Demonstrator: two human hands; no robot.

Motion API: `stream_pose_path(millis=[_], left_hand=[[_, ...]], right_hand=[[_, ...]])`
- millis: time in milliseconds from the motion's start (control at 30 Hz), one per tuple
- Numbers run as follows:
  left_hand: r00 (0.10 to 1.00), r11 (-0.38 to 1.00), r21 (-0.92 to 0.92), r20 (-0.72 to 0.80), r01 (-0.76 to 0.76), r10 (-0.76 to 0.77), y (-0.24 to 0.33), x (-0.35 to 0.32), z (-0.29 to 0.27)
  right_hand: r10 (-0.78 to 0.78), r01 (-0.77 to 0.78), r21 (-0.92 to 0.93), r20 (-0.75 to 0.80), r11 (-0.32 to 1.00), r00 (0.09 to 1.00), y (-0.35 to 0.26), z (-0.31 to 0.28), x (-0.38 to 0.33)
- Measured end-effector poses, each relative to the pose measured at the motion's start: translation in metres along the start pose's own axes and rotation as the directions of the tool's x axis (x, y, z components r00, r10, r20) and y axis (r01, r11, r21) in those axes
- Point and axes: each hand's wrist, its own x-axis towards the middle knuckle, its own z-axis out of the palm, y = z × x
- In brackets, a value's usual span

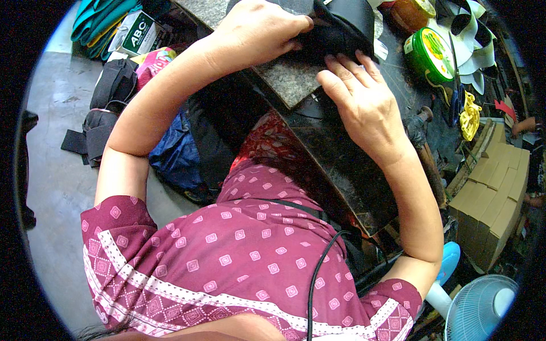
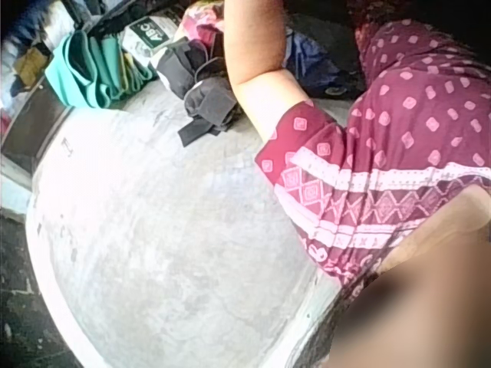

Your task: The person smooths and presses the edges of a black slipper using a small wooden tool, repeatedly working along the strap and sole edges. The person then picks up a yellow elastic band and places it on the slipper.

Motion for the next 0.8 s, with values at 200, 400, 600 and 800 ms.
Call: stream_pose_path(millis=[200,400,600,800], left_hand=[[0.966,0.988,0.132,-0.254,0.08,-0.044,0.004,-0.017,-0.03],[0.886,0.904,0.319,-0.271,-0.286,0.376,0.009,-0.035,-0.041],[0.95,0.968,0.249,-0.307,0.02,0.059,0.006,-0.033,-0.024],[0.95,0.965,0.032,-0.186,0.259,-0.249,0.009,-0.031,-0.004]], right_hand=[[0.062,-0.049,0.114,-0.106,0.992,0.992,0.003,0.009,0.0],[0.116,-0.105,0.111,-0.097,0.988,0.988,0.004,0.005,0.005],[0.159,-0.143,0.141,-0.111,0.98,0.981,0.004,0.005,0.0],[0.212,-0.199,0.185,-0.055,0.963,0.976,0.012,0.0,0.0]])
